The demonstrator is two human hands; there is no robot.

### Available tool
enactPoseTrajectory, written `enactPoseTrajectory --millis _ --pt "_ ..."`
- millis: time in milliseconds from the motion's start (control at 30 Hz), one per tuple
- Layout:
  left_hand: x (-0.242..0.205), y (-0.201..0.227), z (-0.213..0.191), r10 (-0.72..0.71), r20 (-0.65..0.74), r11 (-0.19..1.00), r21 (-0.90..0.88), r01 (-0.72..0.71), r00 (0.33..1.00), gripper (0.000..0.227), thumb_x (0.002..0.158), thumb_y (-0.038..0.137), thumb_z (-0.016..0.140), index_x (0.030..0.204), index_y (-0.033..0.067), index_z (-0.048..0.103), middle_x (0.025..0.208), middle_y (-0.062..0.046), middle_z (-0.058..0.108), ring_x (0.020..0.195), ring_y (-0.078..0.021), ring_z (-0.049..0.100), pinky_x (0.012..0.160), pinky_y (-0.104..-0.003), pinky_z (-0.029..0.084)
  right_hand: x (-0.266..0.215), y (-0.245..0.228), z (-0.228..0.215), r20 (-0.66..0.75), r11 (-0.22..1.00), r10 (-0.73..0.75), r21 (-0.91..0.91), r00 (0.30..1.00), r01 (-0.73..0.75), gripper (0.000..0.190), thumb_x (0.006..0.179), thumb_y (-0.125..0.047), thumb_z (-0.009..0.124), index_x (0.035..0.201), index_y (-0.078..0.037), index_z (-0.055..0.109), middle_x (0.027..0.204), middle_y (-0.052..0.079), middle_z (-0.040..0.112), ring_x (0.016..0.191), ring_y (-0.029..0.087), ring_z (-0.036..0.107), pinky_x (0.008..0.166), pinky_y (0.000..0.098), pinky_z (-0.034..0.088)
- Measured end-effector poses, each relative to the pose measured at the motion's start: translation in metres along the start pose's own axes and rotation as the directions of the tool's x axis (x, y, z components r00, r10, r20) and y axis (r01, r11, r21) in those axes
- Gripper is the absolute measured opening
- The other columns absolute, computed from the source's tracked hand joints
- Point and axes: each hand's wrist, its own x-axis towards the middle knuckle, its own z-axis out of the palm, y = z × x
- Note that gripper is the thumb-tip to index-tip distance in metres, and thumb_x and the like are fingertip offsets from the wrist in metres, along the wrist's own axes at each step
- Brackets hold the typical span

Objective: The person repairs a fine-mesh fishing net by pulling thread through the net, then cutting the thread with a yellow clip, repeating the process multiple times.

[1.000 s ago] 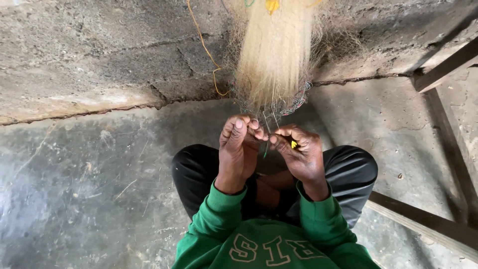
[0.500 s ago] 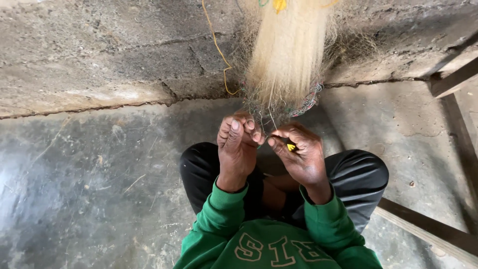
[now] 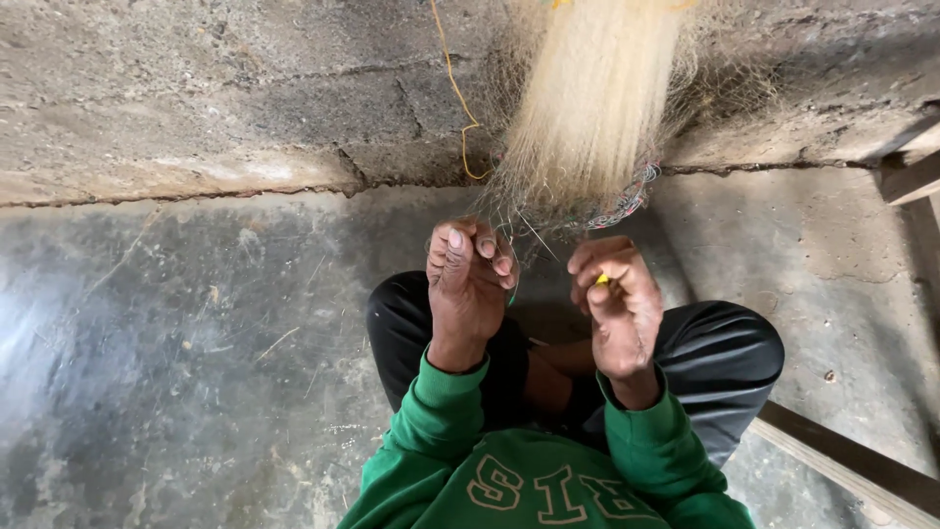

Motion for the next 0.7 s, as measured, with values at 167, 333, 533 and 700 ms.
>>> enactPoseTrajectory --millis 167,333,533,700 --pt "0.002 0.005 0.009 0.031 0.021 0.996 0.082 -0.033 0.999 0.018 0.092 0.02 0.043 0.087 0.0031 0.049 0.071 -0.017 0.05 0.057 -0.0245 0.059 0.043 -0.025 0.051 0.0 -0.015 0.01 -0.004 0.989 0.002 0.151 1.0 -0.002 0.032 0.086 -0.026 0.051 0.072 0.003 0.05 0.072 0.018 0.052 0.047 0.013 0.05 0.035 0.0184 0.037" --pt "-0.002 0.0 0.007 0.035 0.053 0.988 0.149 -0.042 0.998 0.02 0.091 0.019 0.043 0.081 0.0029 0.049 0.067 -0.022 0.054 0.05 -0.026 0.059 0.041 -0.024 0.051 -0.008 -0.025 0.014 0.057 0.991 0.043 0.122 0.997 -0.05 0.032 0.083 -0.023 0.054 0.069 0.005 0.055 0.071 0.02 0.055 0.049 0.017 0.055 0.035 0.0206 0.042" --pt "-0.006 -0.008 -0.008 0.033 0.063 0.992 0.122 -0.041 0.997 0.016 0.093 0.018 0.041 0.092 0.0025 0.046 0.068 -0.024 0.054 0.058 -0.0291 0.058 0.049 -0.028 0.05 -0.003 -0.03 0.019 0.23 0.999 -0.043 0.023 0.972 0.038 0.024 0.082 -0.018 0.054 0.074 0.004 0.061 0.069 0.015 0.058 0.057 0.019 0.058 0.045 0.0244 0.047" --pt "-0.006 -0.005 -0.005 0.012 0.035 0.996 0.093 -0.015 0.999 0.015 0.093 0.02 0.043 0.092 0.0049 0.044 0.064 -0.022 0.051 0.055 -0.0263 0.052 0.045 -0.027 0.045 -0.004 -0.028 0.024 0.355 0.98 -0.14 -0.085 0.924 0.181 0.015 0.076 -0.006 0.059 0.087 0.003 0.065 0.074 0.015 0.058 0.061 0.024 0.056 0.052 0.0297 0.048"
